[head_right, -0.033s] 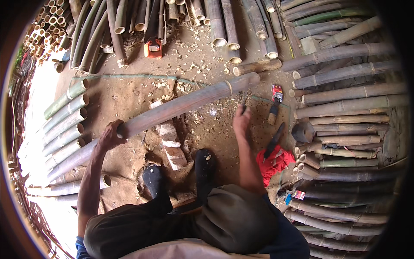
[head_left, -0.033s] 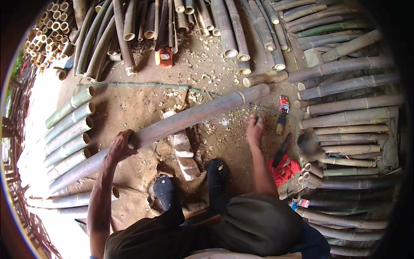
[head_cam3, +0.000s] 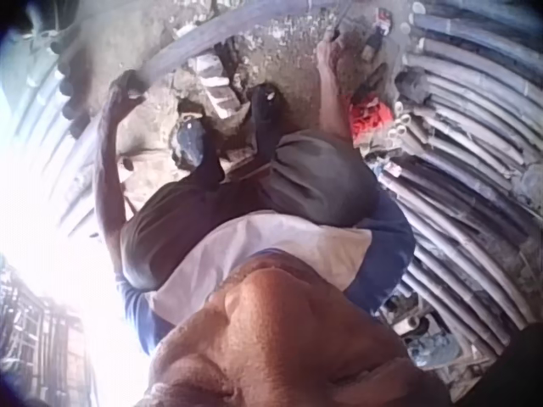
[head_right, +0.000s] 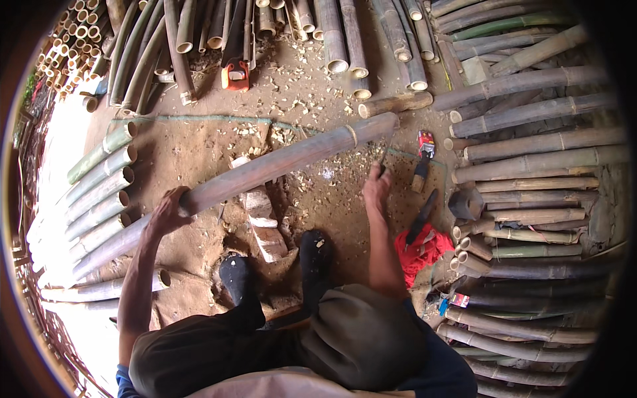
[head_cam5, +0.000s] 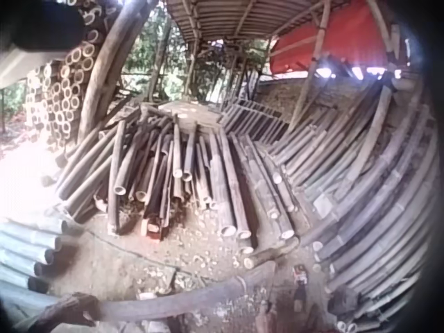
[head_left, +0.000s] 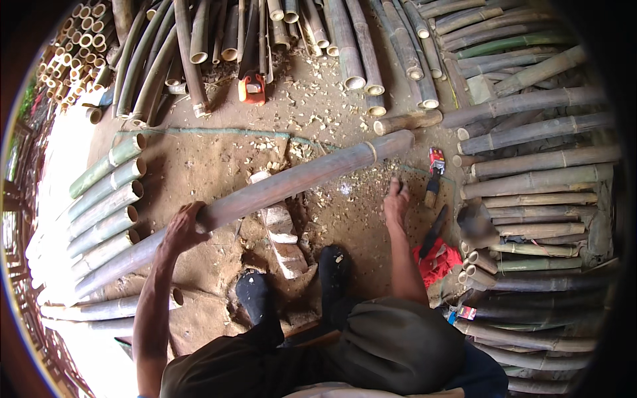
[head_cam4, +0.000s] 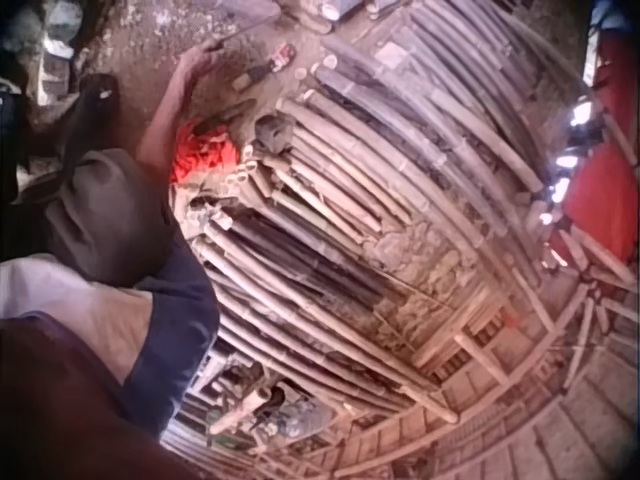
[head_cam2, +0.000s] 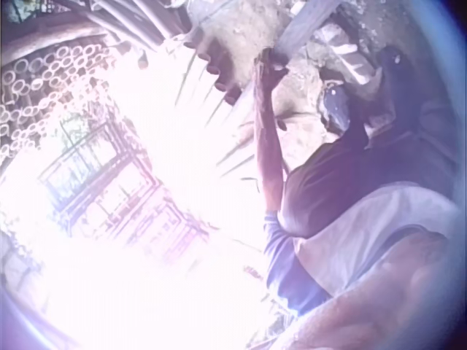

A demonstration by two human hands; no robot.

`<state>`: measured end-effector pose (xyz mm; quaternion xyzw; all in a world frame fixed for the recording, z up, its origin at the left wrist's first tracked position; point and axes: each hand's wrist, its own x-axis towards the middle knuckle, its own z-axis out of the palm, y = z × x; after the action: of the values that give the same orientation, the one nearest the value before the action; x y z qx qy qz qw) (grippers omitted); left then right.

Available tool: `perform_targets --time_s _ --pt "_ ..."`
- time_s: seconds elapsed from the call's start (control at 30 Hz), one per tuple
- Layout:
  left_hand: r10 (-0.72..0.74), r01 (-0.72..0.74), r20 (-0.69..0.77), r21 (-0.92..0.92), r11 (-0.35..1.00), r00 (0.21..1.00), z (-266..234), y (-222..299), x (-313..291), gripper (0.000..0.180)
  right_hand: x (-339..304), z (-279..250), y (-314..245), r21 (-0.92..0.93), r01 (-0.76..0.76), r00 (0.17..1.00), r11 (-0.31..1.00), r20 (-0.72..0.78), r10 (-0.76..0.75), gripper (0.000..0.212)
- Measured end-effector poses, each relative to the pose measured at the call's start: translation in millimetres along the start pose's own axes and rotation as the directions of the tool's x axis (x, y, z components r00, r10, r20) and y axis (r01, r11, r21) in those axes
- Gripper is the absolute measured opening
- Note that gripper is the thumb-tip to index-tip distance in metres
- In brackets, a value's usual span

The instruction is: The person uses a curved blade to shave and shape a bamboo pole by hand. They hold the pole while making repeated downward strokes with the tool to taper one end.

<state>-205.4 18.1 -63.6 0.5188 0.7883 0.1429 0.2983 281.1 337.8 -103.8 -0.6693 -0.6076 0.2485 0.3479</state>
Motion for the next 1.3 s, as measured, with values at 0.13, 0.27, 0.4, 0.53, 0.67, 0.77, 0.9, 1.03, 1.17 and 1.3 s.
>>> perform_targets --time_s 0.13,0.27,0.4,0.53,0.67,0.77,0.9,1.03,1.17,1.3 --pt "-0.122 0.126 -0.035 0.212 0.969 0.992 -39 -64 -60 0.111 -37 -16 1 0.078 -0.298 0.94 0.951 0.198 0.278 0.056" --pt "-0.219 0.246 -0.124 0.277 0.929 0.968 -47 -147 -129 0.101 -90 -18 -5 -0.148 -0.272 0.933 0.951 0.203 0.298 0.054" --pt "-0.128 0.245 -0.277 0.446 0.861 0.952 -40 -171 -142 0.071 -131 2 31 -0.209 0.218 0.909 0.953 0.399 -0.12 0.055" --pt "-0.147 0.25 -0.267 0.409 0.877 0.952 -50 -109 -115 0.057 -124 8 16 -0.018 0.144 0.885 0.989 0.451 -0.121 0.045" --pt "-0.074 0.214 -0.358 0.37 0.904 0.931 -63 -72 -137 0.037 -112 7 -20 0.021 0.107 0.907 0.994 0.408 -0.106 0.036" --pt "0.121 0.008 -0.353 0.343 0.939 0.928 -72 -22 -136 0.033 -89 -8 -45 0.208 -0.245 0.889 0.947 0.438 0.133 0.034" --pt "0.043 0.025 -0.241 0.272 0.962 0.97 -26 32 -125 0.039 -60 -28 -59 0.389 -0.491 0.843 0.779 0.437 0.313 0.035" --pt "-0.248 0.246 -0.005 0.124 0.961 0.969 5 111 -103 0.052 -56 -26 -62 0.44 -0.551 0.815 0.709 0.468 0.343 0.04" --pt "-0.215 0.218 -0.087 0.036 0.975 0.973 35 148 -68 0.061 -78 -23 -40 0.567 -0.631 0.77 0.53 0.542 0.337 0.039" --pt "-0.124 0.127 -0.115 0.017 0.992 0.986 64 143 -27 0.05 -102 -33 -18 0.652 -0.685 0.728 0.325 0.625 0.28 0.035"
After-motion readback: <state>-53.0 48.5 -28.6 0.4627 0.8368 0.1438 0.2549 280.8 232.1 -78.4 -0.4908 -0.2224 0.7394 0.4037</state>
